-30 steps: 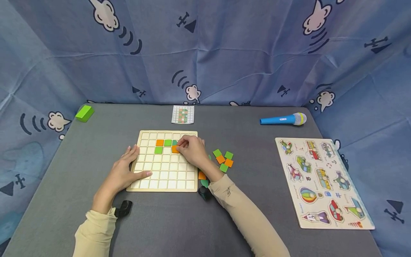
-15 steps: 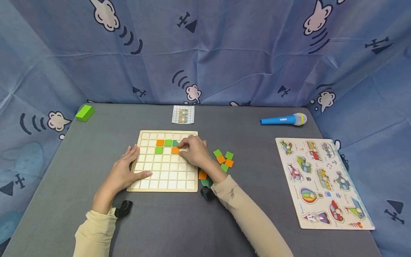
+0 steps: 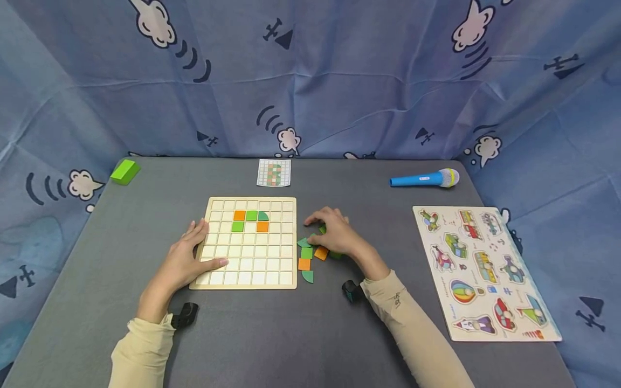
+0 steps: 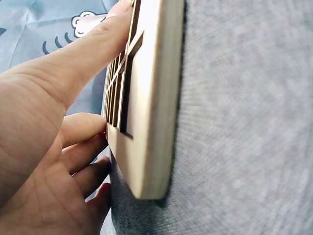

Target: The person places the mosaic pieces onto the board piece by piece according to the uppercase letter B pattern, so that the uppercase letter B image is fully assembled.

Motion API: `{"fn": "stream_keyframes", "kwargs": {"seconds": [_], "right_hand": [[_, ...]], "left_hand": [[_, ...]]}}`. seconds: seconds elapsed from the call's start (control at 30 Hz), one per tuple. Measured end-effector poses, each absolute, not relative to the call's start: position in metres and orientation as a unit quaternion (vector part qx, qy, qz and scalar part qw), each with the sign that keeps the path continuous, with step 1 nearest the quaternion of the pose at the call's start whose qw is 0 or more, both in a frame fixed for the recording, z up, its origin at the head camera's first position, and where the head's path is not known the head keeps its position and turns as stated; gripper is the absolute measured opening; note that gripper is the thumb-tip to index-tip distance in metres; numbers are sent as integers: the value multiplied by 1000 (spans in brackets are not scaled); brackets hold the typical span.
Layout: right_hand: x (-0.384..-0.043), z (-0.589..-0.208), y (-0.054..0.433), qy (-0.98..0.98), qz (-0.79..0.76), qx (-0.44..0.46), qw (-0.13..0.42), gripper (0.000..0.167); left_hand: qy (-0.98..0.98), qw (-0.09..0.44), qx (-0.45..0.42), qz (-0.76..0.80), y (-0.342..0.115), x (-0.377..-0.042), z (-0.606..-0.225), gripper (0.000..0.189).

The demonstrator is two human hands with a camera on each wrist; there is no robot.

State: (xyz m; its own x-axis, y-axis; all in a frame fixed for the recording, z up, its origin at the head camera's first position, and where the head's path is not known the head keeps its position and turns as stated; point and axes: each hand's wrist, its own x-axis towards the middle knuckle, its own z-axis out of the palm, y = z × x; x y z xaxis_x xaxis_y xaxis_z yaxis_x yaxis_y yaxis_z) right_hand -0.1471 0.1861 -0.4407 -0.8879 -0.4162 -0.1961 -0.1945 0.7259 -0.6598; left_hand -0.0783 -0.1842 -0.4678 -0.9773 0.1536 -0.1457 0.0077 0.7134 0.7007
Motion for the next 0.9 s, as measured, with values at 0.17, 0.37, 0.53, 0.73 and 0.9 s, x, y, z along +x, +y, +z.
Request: {"fn": "stream_keyframes", "kwargs": {"seconds": [0.17,0.37,0.53,0.73,0.9], "right_hand": [[-149,-438,208,912,-319,-175,191,45],[-148,-438,220,908,-335,-151,198,45],[-144,-442,222,910,-347,-137,183,44],[-141,-445,220,914,-348,-135,161,42],[-140,-447,218,914,-348,-143,150,40]], "left_hand": [[921,97,41,374,-185,-79,-467,112],[920,104,35,375,-185,-79,-467,114],[919,105,37,378,-185,-78,-466,113],[919,106,37,377,-184,-77,-464,112],[920,107,37,375,-184,-77,-463,112]]}}
